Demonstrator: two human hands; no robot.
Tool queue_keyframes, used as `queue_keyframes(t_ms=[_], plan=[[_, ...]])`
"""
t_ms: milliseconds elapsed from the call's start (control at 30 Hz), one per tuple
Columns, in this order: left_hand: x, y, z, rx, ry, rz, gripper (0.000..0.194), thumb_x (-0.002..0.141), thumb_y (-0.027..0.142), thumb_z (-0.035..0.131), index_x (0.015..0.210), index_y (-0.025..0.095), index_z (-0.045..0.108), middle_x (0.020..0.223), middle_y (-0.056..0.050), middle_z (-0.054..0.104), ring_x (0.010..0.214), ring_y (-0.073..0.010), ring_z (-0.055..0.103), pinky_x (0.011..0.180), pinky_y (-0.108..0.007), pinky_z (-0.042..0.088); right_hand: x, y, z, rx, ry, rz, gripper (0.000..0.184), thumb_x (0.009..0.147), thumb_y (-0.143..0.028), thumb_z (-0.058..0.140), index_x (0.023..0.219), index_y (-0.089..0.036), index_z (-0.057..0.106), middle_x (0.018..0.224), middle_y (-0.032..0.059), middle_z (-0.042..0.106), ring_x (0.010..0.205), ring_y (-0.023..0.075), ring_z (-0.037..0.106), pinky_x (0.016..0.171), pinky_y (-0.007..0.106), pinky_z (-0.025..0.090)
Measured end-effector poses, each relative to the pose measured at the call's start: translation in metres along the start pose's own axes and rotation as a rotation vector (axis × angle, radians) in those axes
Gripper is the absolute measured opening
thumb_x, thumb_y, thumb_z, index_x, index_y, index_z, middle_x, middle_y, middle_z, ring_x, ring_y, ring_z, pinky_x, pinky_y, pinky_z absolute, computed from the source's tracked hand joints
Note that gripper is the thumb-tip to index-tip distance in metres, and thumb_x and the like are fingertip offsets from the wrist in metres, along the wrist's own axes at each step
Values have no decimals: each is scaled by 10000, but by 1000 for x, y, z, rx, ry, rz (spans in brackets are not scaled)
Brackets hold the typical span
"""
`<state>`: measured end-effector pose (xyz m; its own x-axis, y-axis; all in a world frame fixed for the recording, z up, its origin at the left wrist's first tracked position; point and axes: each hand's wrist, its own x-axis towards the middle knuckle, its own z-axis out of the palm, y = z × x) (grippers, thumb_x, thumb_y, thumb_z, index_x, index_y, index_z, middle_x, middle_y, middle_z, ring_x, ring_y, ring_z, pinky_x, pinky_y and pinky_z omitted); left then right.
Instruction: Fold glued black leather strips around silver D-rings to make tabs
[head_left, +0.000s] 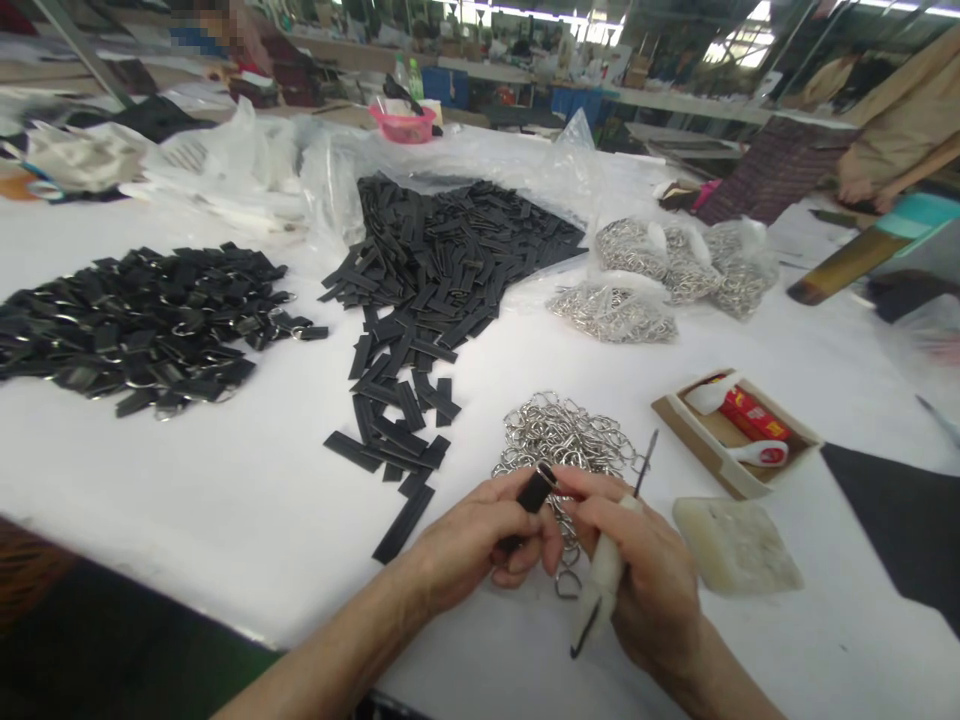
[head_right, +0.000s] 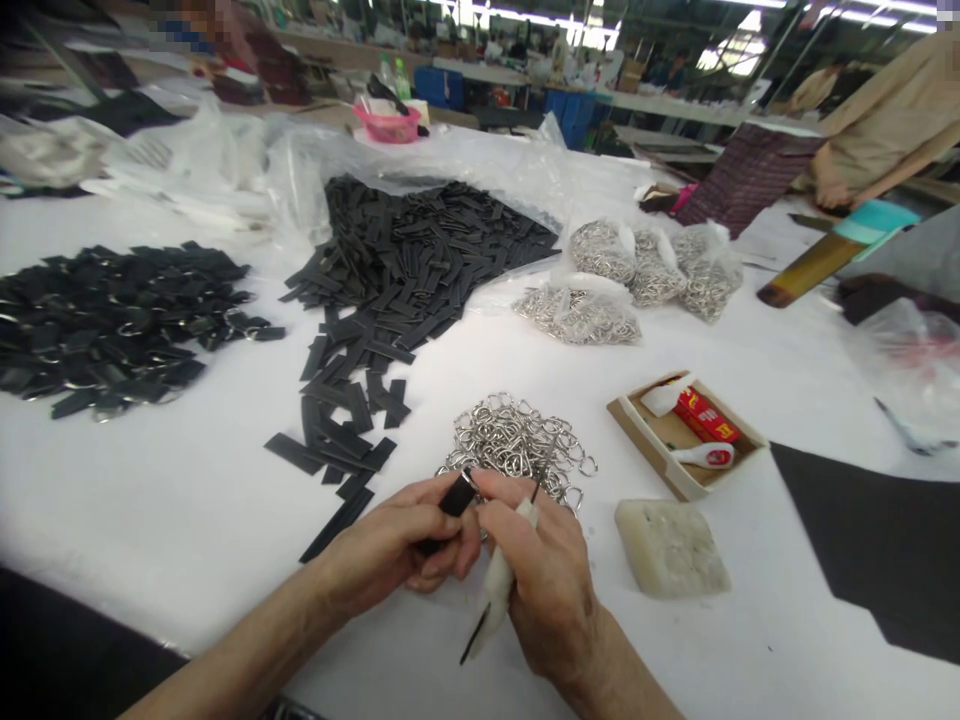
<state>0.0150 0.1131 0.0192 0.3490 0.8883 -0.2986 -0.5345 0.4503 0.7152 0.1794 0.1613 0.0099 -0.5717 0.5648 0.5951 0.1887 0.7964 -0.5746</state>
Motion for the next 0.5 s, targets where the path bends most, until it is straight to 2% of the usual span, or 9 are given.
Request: queue_keyframes(t_ms=[67,133,233,300,367,433,500], plan=[[-1,0,0,-25,9,5,414,697,106,435,1107,159,466,638,-4,590,423,-74,340,388,-219,162,-2,-1,1,57,-18,34,167,846,-85,513,844,-241,572,955,61,696,996,215,635,746,348,540],[-2,0,-1,-50,31,0,628,691,93,439,1303,172,325,643,0,602,428,-75,337,401,-218,173,-2,-2,1,105,15,81,190,832,-73,529,890,-248,574,959,53,697,947,210,648,744,357,536],[-2,0,-1,-72,30,1,812,692,93,437,1422,205,98,646,3,614,420,-75,326,404,-212,180,0,-6,1,197,102,226,201,831,-78,548,920,-257,566,976,32,689,866,173,656,722,317,537],[-2,1,-1,-73,12,5,819,695,94,428,1425,216,79,646,6,614,408,-70,307,395,-210,173,4,-9,0,249,138,334,185,826,-91,576,897,-262,568,913,4,688,808,142,653,680,258,533],[-2,0,0,-57,1,5,767,698,91,422,1406,200,149,643,10,606,395,-63,287,385,-212,166,8,-11,-1,284,198,418,168,816,-111,604,882,-259,563,881,-10,682,785,123,646,666,223,527],[-3,0,1,-14,2,-4,715,705,80,415,1381,188,208,650,12,605,396,-59,293,383,-212,184,11,-12,-1,300,236,477,145,815,-135,613,873,-254,553,886,-10,677,802,122,639,673,217,523],[-3,1,2,45,13,-23,716,718,67,405,1386,207,188,663,16,612,409,-61,324,393,-207,217,12,-12,-1,300,229,510,118,815,-163,619,865,-249,554,887,-3,671,804,130,633,642,216,519]])
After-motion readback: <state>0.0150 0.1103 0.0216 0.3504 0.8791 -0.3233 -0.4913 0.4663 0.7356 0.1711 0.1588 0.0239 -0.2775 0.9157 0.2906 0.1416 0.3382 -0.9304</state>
